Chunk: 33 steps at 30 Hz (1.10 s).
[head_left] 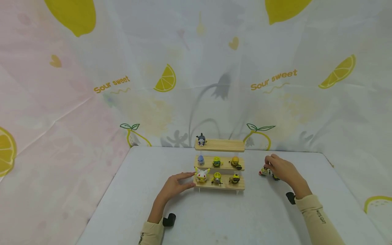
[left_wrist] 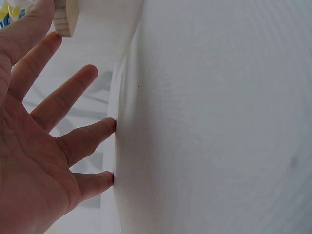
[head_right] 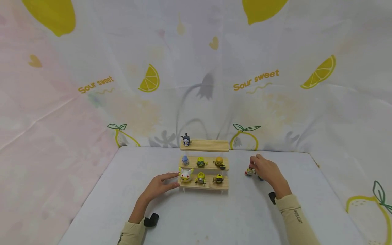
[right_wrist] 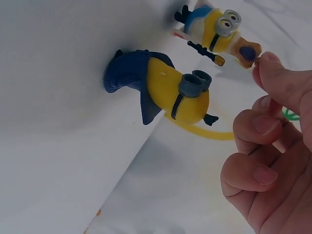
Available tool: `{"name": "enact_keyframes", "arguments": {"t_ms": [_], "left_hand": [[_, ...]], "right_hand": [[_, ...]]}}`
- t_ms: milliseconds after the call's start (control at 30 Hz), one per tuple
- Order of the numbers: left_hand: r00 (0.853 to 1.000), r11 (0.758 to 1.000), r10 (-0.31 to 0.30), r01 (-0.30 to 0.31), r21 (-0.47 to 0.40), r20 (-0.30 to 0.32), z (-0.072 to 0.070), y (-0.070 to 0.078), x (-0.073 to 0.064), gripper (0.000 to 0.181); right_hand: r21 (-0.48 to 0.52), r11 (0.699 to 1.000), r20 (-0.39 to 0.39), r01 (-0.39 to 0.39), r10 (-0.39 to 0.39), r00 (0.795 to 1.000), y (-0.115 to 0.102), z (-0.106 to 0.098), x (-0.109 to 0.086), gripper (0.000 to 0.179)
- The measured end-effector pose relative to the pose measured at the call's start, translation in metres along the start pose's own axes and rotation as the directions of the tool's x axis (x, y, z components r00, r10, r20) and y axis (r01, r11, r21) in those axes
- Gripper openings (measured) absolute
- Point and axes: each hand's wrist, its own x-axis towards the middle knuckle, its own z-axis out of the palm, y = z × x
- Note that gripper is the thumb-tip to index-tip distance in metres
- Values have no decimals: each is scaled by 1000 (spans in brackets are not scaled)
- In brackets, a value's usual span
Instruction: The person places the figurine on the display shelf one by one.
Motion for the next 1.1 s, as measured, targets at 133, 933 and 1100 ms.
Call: {"name": "enact_keyframes", "arguments": {"t_ms": [133,933,1100], "left_hand": [[1000,1000,-1,1,11,0,0,0,0,49],[1000,1000,0,0,15,4,0,0,0,50],[1000,1000,0,-1,12,3,0,-2,0,50]], "right_hand": [[-8,1000,-28,20,-20,999,-1,-5,0,13],[-68,994,-181,87,-98,978,-29,-62,17,9],[-56,995,-179,79,-88,980,-35,-72,24,7]]}}
